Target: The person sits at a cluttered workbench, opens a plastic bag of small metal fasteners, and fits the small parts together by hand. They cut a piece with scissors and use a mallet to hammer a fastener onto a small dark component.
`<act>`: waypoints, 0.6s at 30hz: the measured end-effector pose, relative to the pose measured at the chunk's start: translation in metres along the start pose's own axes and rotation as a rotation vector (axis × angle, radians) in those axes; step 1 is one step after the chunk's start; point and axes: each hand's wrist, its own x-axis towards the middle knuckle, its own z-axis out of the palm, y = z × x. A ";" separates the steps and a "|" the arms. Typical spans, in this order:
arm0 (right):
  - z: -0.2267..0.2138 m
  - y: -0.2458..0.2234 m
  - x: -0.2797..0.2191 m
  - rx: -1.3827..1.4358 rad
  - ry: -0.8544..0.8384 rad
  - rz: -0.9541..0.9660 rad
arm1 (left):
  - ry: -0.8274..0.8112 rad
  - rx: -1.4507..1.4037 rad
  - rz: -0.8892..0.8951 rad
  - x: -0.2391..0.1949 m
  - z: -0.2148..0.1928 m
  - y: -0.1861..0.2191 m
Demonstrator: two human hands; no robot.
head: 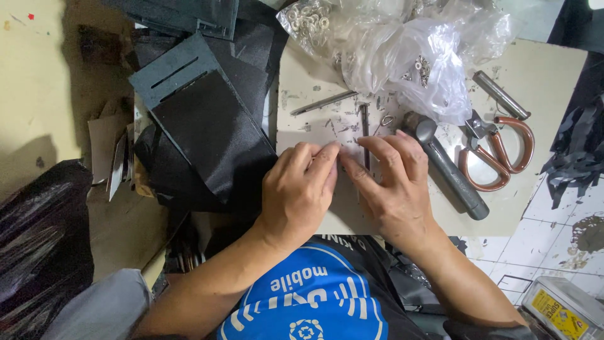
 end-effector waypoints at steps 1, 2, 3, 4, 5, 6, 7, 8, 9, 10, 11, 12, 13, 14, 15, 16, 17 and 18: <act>0.000 -0.001 0.001 0.000 0.001 0.001 | 0.000 0.000 0.001 0.000 0.000 0.000; 0.000 -0.002 0.002 -0.045 0.023 -0.004 | -0.004 0.009 0.010 0.000 0.000 -0.001; 0.001 -0.002 0.003 -0.091 0.046 -0.009 | -0.007 0.017 0.018 0.000 0.000 -0.001; -0.004 0.002 0.002 -0.092 0.045 -0.005 | -0.010 0.015 0.020 0.003 -0.005 0.003; -0.008 0.006 0.002 -0.053 -0.058 0.011 | -0.076 -0.042 -0.037 0.005 -0.010 0.006; -0.012 0.010 0.002 -0.015 -0.160 0.025 | -0.138 -0.099 -0.094 0.009 -0.015 0.009; -0.018 0.010 0.004 -0.017 -0.158 0.027 | -0.139 -0.100 -0.091 0.010 -0.016 0.010; -0.022 0.009 0.007 -0.038 -0.110 0.075 | -0.146 -0.094 -0.093 0.011 -0.018 0.010; -0.027 0.009 0.010 -0.058 -0.061 0.123 | -0.153 -0.087 -0.095 0.012 -0.019 0.011; -0.027 0.007 0.013 -0.057 -0.063 0.126 | -0.156 -0.088 -0.095 0.012 -0.020 0.012; -0.027 0.006 0.016 -0.081 -0.054 0.122 | -0.154 -0.080 -0.101 0.012 -0.020 0.012; -0.027 0.005 0.019 -0.107 -0.044 0.118 | -0.150 -0.073 -0.105 0.013 -0.020 0.013; -0.027 0.003 0.020 -0.108 -0.044 0.121 | -0.152 -0.075 -0.103 0.013 -0.020 0.014; -0.025 0.002 0.023 -0.160 -0.058 0.125 | -0.144 -0.070 -0.092 0.013 -0.019 0.013; -0.024 0.000 0.025 -0.212 -0.072 0.129 | -0.135 -0.065 -0.080 0.014 -0.019 0.013; -0.024 -0.002 0.027 -0.209 -0.072 0.127 | -0.136 -0.062 -0.082 0.014 -0.019 0.014; -0.024 -0.003 0.030 -0.225 -0.081 0.133 | -0.122 -0.065 -0.096 0.014 -0.020 0.016; -0.025 -0.005 0.032 -0.244 -0.090 0.140 | -0.108 -0.070 -0.109 0.015 -0.020 0.017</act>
